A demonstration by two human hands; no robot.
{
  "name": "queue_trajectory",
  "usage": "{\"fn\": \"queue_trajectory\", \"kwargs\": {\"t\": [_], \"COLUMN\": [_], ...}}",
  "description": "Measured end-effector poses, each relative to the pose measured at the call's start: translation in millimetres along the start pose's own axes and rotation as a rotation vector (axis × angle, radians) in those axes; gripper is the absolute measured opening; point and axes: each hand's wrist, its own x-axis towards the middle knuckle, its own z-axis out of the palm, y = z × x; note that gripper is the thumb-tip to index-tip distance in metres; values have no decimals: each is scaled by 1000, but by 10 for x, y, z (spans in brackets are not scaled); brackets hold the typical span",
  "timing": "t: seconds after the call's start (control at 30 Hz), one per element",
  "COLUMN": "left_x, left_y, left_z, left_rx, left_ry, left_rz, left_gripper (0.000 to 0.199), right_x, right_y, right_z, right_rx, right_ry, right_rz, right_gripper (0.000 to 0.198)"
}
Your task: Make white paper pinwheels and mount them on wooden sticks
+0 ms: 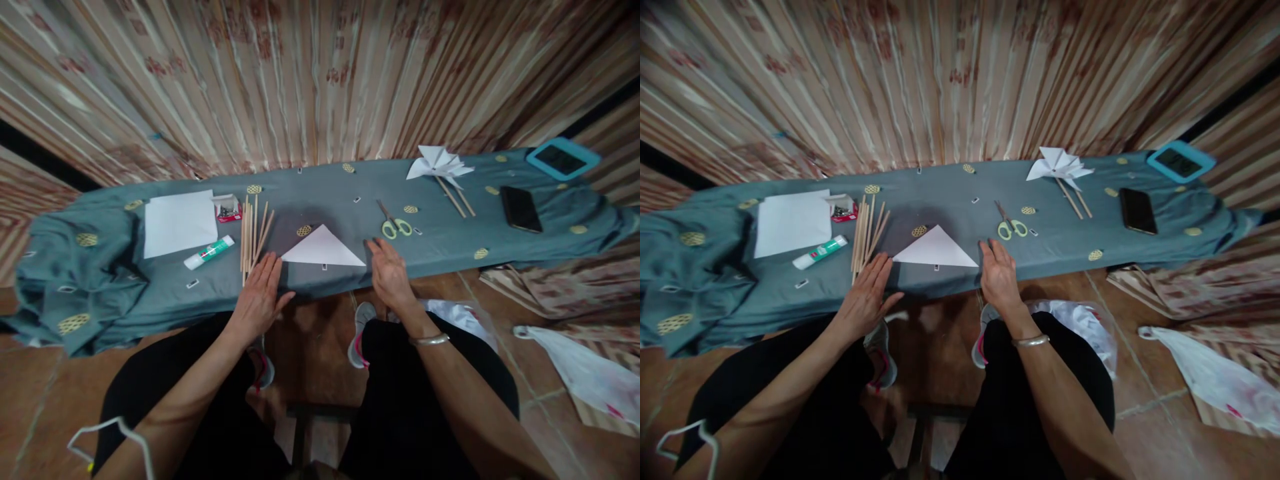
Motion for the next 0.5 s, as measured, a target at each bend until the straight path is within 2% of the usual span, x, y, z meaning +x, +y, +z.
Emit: {"fn": "queue_trajectory", "kwargs": {"t": [0.1, 0.27, 0.4, 0.5], "left_x": [70, 204, 246, 244], "left_y": [17, 67, 64, 39], "left_z": [-46, -91, -78, -80], "left_rx": [-78, -307, -492, -549], "left_ry": [31, 25, 19, 12], "left_rz": [-23, -178, -279, -348], "left_gripper": [71, 68, 67, 67], "right_x": [71, 179, 233, 250], "right_y": [-83, -285, -353, -353], "right_z": [31, 129, 213, 240], "right_rx": [99, 71, 150, 212], "right_ry": [-18, -105, -51, -11], "right_rz": [29, 34, -5, -30], "right_gripper": [48, 57, 50, 49]}}
